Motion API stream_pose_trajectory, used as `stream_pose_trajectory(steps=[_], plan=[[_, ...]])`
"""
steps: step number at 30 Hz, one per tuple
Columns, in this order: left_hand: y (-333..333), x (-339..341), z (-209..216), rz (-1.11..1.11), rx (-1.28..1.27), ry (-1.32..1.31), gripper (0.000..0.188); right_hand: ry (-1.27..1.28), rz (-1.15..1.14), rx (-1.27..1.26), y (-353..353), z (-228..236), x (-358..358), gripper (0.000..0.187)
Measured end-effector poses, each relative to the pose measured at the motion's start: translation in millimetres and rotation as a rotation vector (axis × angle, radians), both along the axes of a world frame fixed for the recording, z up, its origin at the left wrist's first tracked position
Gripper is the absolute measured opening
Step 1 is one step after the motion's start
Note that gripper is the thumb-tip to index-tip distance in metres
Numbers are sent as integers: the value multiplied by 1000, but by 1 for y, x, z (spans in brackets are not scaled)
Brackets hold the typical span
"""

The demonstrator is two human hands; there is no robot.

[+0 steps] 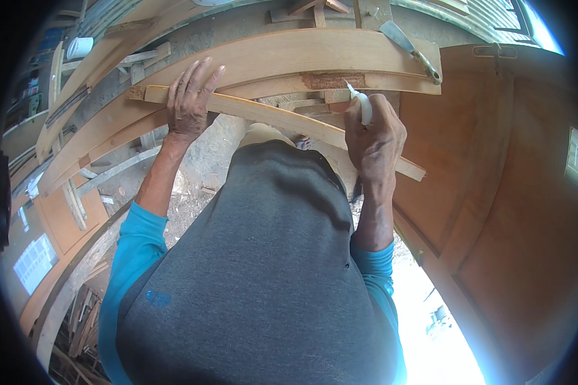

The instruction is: The person applies wood filler to gaps in curved wooden components using a putty knife and a bottle of adhesive, smoothing the mixture into the joints by hand and with the tool.

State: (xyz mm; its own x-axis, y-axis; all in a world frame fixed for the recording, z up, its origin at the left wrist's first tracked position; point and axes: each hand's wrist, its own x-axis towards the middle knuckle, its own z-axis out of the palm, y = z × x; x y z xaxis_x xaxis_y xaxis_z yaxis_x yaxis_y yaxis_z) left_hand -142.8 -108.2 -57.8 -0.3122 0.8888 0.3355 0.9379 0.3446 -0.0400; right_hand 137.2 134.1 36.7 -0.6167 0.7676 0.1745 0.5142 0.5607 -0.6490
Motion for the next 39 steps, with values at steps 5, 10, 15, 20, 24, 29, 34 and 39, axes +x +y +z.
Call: stream_pose_trajectory(steps=[5,10,15,20,24,29,34,39], plan=[[0,-1,-2,-1,1,3,59,3,-21,23,3,3,-1,16],[0,-1,-1,0,-1,-3,58,6,-48,52,9,0,4,15],[0,0,0,2,2,-1,59,-2,-81,33,10,3,5,16],[1,0,0,-2,10,0,59,-8,-52,12,7,3,6,17],[1,0,1,0,1,-3,59,-8,-58,17,6,1,6,18],[0,-1,-2,1,3,-1,59,-13,-72,45,11,0,10,22],[-1,-1,-2,5,-12,5,59,-12,-45,133,18,-8,15,16],[0,0,-1,1,-4,4,59,2,-59,116,17,-8,15,15]])
